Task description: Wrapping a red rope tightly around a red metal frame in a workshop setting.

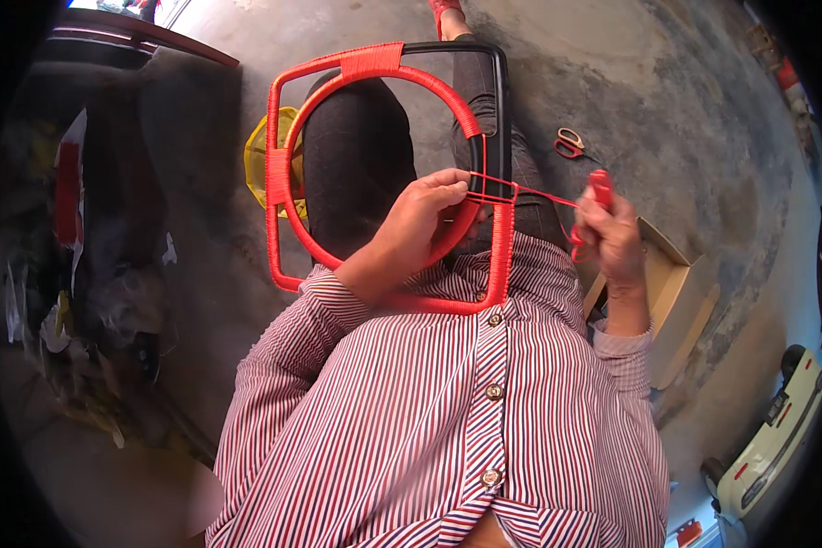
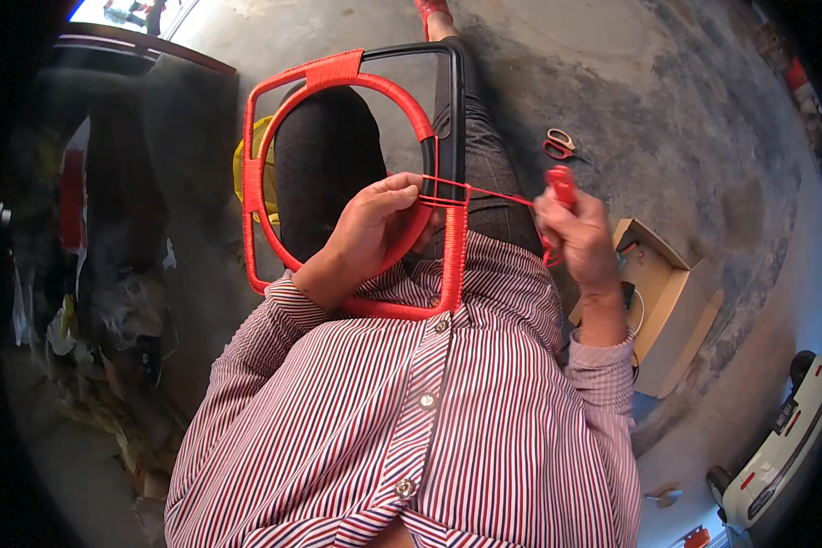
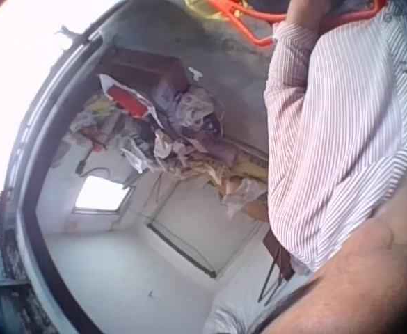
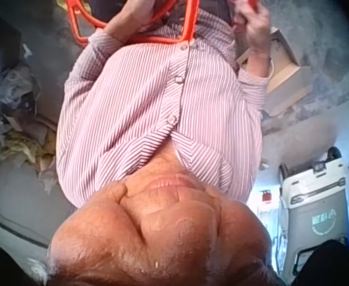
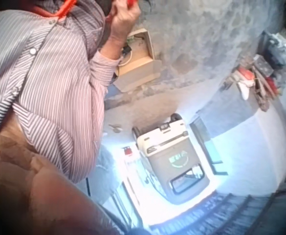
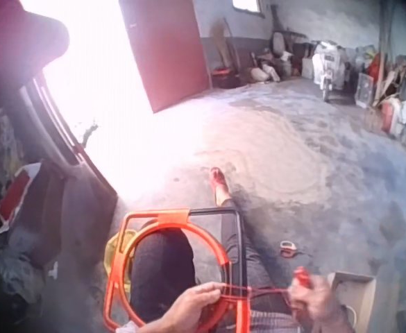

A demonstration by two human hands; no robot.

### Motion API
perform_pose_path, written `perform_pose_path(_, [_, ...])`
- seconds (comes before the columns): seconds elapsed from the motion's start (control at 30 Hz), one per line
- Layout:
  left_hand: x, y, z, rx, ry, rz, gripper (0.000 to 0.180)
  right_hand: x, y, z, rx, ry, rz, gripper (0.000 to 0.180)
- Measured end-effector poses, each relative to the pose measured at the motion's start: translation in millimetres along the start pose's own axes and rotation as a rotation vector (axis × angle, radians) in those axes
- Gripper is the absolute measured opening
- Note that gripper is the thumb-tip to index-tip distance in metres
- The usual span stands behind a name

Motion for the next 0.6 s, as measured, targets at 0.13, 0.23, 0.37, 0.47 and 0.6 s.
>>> perform_pose_path(0.13, [-1.7, 5.1, -8.7, -0.022, 0.035, -0.061, 0.024, -20.6, -10.5, -12.0, -0.14, 0.096, -0.005, 0.026])
perform_pose_path(0.23, [2.9, 4.4, -4.9, -0.013, 0.011, -0.027, 0.02, -23.5, -15.3, -20.9, -0.138, 0.091, -0.025, 0.026])
perform_pose_path(0.37, [-1.2, -5.1, -2.4, 0.112, 0.013, -0.087, 0.015, -24.1, -24.0, -24.7, -0.061, 0.065, -0.097, 0.026])
perform_pose_path(0.47, [-2.5, -10.4, 4.2, 0.06, -0.015, -0.096, 0.011, -25.4, -30.8, -30.3, -0.075, 0.073, -0.131, 0.026])
perform_pose_path(0.6, [3.9, -2.7, 2.3, 0.003, -0.003, -0.03, 0.008, -33.5, -29.0, -42.6, -0.129, 0.16, -0.14, 0.028])
Point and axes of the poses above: each hand's wrist, its own x-axis towards the middle knuckle, its own y-axis out of the palm, z = x × y, the point moved 10 cm from there along x, towards the middle knuckle, and after that the axes turned 6 degrees about -z, right-handed, at the moved point
